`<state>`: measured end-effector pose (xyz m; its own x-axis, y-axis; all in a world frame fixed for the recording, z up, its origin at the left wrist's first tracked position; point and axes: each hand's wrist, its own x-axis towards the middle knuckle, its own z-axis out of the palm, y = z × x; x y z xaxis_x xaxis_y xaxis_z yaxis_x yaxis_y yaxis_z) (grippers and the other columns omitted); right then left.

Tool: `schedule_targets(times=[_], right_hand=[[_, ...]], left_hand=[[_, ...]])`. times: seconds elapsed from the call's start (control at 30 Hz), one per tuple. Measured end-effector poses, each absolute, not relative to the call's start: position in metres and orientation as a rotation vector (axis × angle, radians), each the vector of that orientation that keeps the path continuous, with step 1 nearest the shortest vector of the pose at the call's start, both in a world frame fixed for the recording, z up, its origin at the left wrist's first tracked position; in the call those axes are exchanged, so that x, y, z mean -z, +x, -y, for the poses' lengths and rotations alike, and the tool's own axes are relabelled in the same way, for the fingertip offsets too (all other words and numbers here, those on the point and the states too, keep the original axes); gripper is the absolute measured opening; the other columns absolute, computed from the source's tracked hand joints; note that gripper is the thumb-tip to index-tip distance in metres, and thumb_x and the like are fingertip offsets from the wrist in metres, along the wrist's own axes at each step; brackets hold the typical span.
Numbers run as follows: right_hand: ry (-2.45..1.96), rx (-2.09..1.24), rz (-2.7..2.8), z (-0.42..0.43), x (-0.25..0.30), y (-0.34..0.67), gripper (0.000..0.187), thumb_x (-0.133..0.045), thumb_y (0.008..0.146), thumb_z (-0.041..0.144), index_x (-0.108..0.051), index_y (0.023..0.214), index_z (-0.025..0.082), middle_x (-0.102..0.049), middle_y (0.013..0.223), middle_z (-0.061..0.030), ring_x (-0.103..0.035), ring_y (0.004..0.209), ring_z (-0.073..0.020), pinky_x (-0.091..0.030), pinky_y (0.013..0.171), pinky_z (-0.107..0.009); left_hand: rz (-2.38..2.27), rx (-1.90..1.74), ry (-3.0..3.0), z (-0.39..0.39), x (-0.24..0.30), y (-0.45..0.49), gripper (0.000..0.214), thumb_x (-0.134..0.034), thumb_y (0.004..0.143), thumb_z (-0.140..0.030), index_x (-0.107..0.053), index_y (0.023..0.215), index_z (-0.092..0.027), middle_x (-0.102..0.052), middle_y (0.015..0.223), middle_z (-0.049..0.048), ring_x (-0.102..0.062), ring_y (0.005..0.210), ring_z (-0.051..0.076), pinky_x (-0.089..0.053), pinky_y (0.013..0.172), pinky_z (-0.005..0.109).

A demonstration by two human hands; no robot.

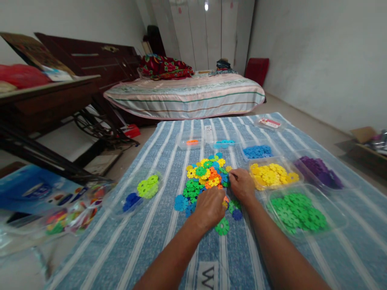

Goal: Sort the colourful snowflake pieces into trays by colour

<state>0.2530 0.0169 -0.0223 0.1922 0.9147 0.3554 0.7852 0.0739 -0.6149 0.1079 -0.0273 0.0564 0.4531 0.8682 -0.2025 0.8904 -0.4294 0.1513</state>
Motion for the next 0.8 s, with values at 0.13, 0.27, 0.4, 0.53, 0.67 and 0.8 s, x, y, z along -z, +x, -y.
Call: schedule_targets(times=[0.13, 0.27, 0.4, 0.53, 0.67, 0.8], right_hand=[[-1.732, -0.237, 1.626, -0.017, 0.021, 0.253, 0.022, -0.046, 0.081, 0.026, -0.067, 0.08, 0.019, -0.062, 0.079, -0.0035, -0.05, 0.079, -0.016, -0.033, 0.071, -0.026], [-1.745, -0.226, 1.623, -0.016, 0.02, 0.253, 0.022, -0.046, 0.081, 0.026, -0.067, 0.082, 0.019, -0.063, 0.08, -0.0038, -0.05, 0.079, -0.0163, -0.033, 0.071, -0.026], [-1.747, -0.213, 1.621, -0.016, 0.021, 0.253, 0.021, -0.047, 0.081, 0.026, -0.067, 0.08, 0.019, -0.062, 0.079, -0.0036, -0.05, 0.078, -0.0162, -0.032, 0.07, -0.026], [-1.743, -0.212, 1.615, -0.017, 0.022, 0.254, 0.021, -0.047, 0.08, 0.027, -0.067, 0.08, 0.02, -0.062, 0.077, -0.0033, -0.049, 0.077, -0.0161, -0.032, 0.07, -0.026], [-1.75, -0.205, 1.601, -0.018, 0.022, 0.253, 0.022, -0.047, 0.081, 0.028, -0.067, 0.08, 0.02, -0.062, 0.078, -0.0035, -0.05, 0.077, -0.0164, -0.032, 0.069, -0.027], [-1.771, -0.225, 1.599, -0.016, 0.019, 0.252, 0.021, -0.047, 0.079, 0.028, -0.067, 0.08, 0.019, -0.063, 0.078, -0.0037, -0.051, 0.078, -0.017, -0.032, 0.067, -0.027]], left_hand=[[-1.474, 0.084, 2.49, 0.028, -0.049, 0.104, 0.017, -0.046, 0.078, -0.025, -0.059, 0.087, -0.019, -0.063, 0.09, 0.0059, -0.058, 0.088, 0.02, -0.041, 0.073, 0.028], [-1.481, 0.042, 2.459, 0.028, -0.048, 0.101, 0.015, -0.047, 0.076, -0.024, -0.06, 0.082, -0.019, -0.064, 0.087, 0.0054, -0.059, 0.083, 0.02, -0.04, 0.069, 0.027], [-1.466, 0.033, 2.407, 0.027, -0.053, 0.099, 0.018, -0.045, 0.077, -0.022, -0.062, 0.074, -0.019, -0.065, 0.077, 0.0039, -0.059, 0.076, 0.018, -0.038, 0.065, 0.025], [-1.412, -0.045, 2.355, 0.023, -0.059, 0.093, 0.02, -0.046, 0.075, -0.021, -0.065, 0.081, -0.021, -0.066, 0.075, 0.0019, -0.059, 0.073, 0.016, -0.036, 0.061, 0.023], [-1.454, -0.142, 2.286, 0.014, -0.066, 0.086, 0.017, -0.049, 0.071, -0.019, -0.065, 0.077, -0.018, -0.063, 0.065, 0.0004, -0.055, 0.061, 0.013, -0.035, 0.057, 0.022], [-1.455, -0.261, 2.197, 0.001, -0.075, 0.1, 0.016, -0.051, 0.069, -0.019, -0.066, 0.072, -0.017, -0.06, 0.06, -0.0009, -0.053, 0.061, 0.012, -0.036, 0.057, 0.021]])
